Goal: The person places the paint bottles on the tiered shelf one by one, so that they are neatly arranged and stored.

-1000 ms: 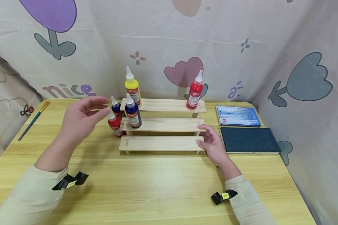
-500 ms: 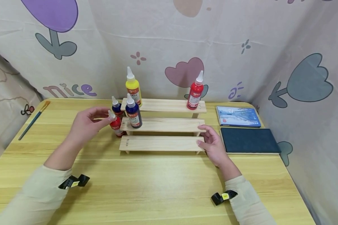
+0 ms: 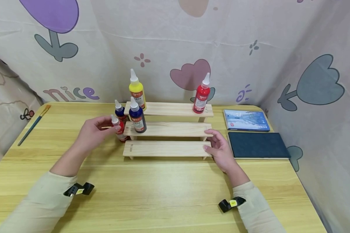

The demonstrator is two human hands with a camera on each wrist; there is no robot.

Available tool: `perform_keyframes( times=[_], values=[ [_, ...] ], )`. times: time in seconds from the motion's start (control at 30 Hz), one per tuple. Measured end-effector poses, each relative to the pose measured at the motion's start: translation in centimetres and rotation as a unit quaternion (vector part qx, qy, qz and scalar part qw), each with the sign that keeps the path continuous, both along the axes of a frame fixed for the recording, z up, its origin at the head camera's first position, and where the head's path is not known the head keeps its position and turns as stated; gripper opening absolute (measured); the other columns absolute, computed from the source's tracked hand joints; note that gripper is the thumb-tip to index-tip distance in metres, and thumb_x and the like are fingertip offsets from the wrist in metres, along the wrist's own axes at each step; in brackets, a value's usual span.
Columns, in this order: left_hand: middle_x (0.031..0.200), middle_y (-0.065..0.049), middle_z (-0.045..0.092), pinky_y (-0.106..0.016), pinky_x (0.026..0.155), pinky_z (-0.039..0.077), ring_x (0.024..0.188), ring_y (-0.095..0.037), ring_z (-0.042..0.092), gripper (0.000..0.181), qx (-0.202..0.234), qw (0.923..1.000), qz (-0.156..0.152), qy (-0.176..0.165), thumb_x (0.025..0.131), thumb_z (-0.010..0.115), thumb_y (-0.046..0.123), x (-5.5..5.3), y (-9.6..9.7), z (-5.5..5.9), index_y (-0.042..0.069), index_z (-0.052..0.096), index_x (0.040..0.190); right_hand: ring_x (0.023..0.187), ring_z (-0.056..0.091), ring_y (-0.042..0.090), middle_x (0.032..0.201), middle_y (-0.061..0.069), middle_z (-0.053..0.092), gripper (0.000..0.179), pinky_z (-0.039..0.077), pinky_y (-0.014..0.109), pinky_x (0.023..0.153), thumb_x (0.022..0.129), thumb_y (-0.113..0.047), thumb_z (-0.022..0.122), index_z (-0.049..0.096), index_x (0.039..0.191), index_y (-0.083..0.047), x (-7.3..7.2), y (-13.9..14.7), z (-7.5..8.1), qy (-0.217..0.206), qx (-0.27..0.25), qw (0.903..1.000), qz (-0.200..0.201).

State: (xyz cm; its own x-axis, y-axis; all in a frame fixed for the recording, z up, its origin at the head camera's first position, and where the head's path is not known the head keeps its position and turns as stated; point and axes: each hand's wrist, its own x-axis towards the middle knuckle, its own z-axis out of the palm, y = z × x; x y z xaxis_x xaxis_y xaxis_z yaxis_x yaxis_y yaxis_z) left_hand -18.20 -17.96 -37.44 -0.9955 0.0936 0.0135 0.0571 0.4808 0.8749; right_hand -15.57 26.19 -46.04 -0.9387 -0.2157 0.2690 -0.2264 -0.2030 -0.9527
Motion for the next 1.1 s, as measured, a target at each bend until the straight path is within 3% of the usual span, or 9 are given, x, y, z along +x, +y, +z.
perform_keyframes(
  times=[0.33,0.67,1.1],
  values=[
    [0.123,-0.016,0.064,-0.048,0.095,0.049,0.117,-0.034,0.058,0.039,0.009,0.9998,0.01,0.018,0.095,0.072,0.022,0.0,-0.1,-0.7,0.002,0.064,0.127,0.113,0.051,0.025,0.127,0.01,0.057,0.054,0.046,0.029,0.094,0.086,0.027,0.054,0.043,0.135,0.008,0.0,0.0,0.1,-0.005,0.004,1.0,-0.002],
    [0.123,-0.014,0.063,-0.048,0.101,0.044,0.119,-0.031,0.056,0.04,0.033,0.9983,0.048,0.01,0.095,0.071,0.027,0.7,-0.4,-1.1,0.004,0.064,0.127,0.114,0.049,0.031,0.126,0.01,0.057,0.054,0.045,0.029,0.095,0.086,0.028,0.054,0.043,0.136,0.009,-0.1,-0.1,0.2,-0.002,0.004,1.0,-0.004],
    [0.123,-0.012,0.063,-0.048,0.103,0.043,0.116,-0.026,0.056,0.043,0.038,0.9961,0.078,0.017,0.095,0.071,0.032,3.2,-0.6,-0.2,0.004,0.064,0.126,0.116,0.047,0.033,0.127,0.01,0.055,0.055,0.044,0.029,0.097,0.087,0.026,0.054,0.042,0.137,0.006,0.0,0.1,0.1,-0.004,0.019,0.9998,-0.003]
  ],
)
